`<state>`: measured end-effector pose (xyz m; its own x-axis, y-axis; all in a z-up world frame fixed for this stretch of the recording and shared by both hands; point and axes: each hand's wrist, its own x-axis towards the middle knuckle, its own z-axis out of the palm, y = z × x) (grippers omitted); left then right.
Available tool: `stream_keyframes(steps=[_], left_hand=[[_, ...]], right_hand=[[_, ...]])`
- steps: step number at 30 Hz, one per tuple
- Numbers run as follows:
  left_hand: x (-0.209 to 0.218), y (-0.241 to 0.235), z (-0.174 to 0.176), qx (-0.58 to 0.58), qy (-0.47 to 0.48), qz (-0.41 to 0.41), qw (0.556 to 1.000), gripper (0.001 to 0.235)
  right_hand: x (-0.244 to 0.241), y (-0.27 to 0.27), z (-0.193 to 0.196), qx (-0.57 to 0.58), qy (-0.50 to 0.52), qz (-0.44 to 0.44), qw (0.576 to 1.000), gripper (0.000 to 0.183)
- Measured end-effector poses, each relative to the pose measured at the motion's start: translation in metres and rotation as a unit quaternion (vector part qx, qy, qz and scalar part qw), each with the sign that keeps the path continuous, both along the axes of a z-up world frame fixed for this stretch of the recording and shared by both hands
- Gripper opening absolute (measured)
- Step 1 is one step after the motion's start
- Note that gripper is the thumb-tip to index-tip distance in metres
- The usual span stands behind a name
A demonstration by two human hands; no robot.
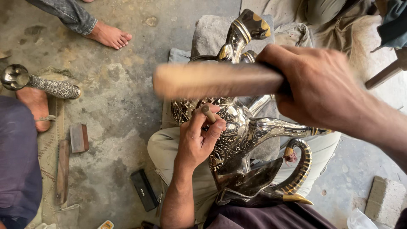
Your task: The person uses a wooden mallet and a metal chisel to engrave decorative patterns onto a silver elephant-shaped vessel. They repeatedly strike the chisel to create fine details on the surface of the metal object.
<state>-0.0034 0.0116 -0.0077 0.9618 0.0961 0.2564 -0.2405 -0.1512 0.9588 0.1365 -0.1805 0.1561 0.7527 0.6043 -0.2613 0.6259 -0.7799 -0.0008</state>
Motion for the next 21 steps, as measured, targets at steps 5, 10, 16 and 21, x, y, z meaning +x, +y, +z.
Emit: stream_keyframes(steps=[5, 10, 16, 21], left_hand=[[-0.002, 0.002, -0.007, 0.009, -0.028, -0.013, 0.999, 0.021], [-0.011, 0.003, -0.028, -0.018, -0.022, 0.002, 1.0, 0.013], [-0.073, -0.015, -0.041, -0.252, -0.058, 0.171, 0.951, 0.029], [-0.107, -0.068, -0.035, -0.465, 0.081, 0.223, 0.853, 0.029]], right_hand=[[-0.009, -0.015, -0.002, -0.087, -0.121, 0.05, 0.988, 0.033], [-0.015, -0.065, -0.031, -0.031, -0.121, 0.03, 0.992, 0.042], [-0.015, -0.176, -0.091, 0.045, 0.091, -0.299, 0.949, 0.053], [-0.056, -0.244, -0.153, 0.34, 0.231, -0.472, 0.78, 0.039]])
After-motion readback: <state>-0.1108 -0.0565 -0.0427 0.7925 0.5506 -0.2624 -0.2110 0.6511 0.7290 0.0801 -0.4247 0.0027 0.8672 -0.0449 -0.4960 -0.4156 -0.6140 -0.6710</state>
